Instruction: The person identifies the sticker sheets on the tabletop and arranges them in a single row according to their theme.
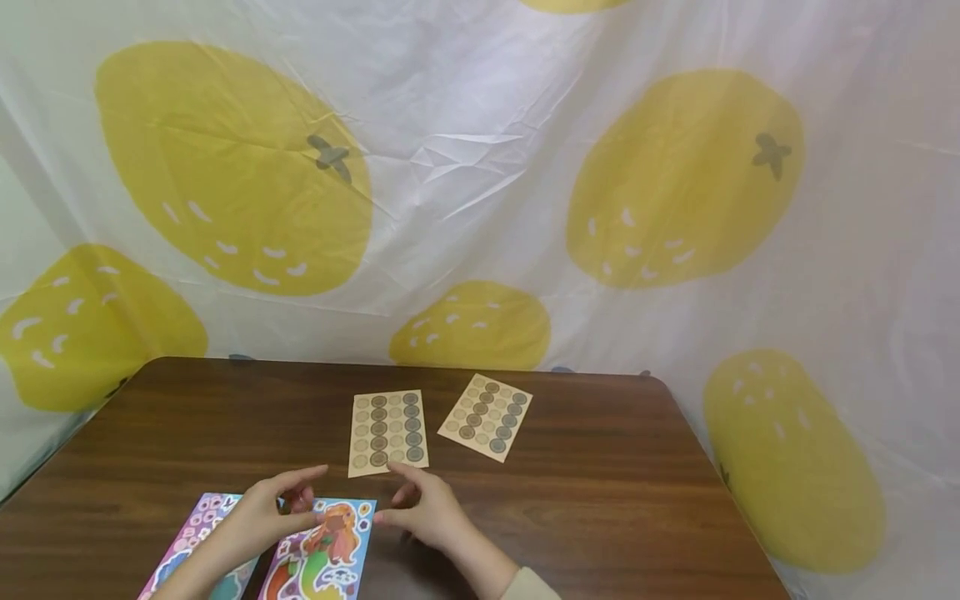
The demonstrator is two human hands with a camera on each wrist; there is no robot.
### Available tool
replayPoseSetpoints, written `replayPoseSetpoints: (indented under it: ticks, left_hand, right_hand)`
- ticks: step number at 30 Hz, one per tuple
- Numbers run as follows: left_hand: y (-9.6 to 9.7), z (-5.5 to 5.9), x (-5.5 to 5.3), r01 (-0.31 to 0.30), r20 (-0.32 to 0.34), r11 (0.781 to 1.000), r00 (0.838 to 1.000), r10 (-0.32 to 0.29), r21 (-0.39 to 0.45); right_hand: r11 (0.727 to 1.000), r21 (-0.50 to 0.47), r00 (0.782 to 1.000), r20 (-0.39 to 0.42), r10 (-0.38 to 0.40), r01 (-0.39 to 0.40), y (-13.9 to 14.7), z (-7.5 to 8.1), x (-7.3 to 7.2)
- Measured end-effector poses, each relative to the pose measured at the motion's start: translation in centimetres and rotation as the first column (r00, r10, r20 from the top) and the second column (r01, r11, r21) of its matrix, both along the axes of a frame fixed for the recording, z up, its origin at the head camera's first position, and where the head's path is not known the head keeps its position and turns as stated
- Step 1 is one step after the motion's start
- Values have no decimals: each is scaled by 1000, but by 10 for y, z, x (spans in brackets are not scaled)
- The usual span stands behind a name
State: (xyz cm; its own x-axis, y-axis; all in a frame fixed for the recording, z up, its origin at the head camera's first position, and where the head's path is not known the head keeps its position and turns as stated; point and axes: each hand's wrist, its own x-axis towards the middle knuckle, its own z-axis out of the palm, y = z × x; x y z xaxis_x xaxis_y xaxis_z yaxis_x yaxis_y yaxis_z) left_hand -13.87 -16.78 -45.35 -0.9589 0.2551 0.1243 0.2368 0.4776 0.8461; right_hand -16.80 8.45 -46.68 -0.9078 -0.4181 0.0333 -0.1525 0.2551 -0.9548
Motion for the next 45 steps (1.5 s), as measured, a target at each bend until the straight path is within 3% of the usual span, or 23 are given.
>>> replayPoseSetpoints:
  ticks: [14, 23, 32, 41, 45]
  left_hand:
    - [20, 5, -9, -163, 28, 981, 987, 160, 108]
    - [31, 8, -22, -190, 40, 968, 982, 186, 162]
    - [36, 5, -33, -213, 39, 960, 977, 209, 184]
    - [40, 1, -45, -231, 84, 943, 972, 217, 239]
    - [43, -3, -50, -234, 95, 934, 972, 216, 270]
  right_hand:
    - [995, 7, 988, -118, -103, 104, 9, 7, -13]
    - [988, -39, 981, -124, -152, 148, 11, 6, -22]
    - [981, -118, 984, -78, -162, 152, 8, 34, -11]
    - [974, -142, 981, -56, -184, 175, 8, 0, -37]
    - [974, -134, 981, -48, -189, 181, 7, -2, -40]
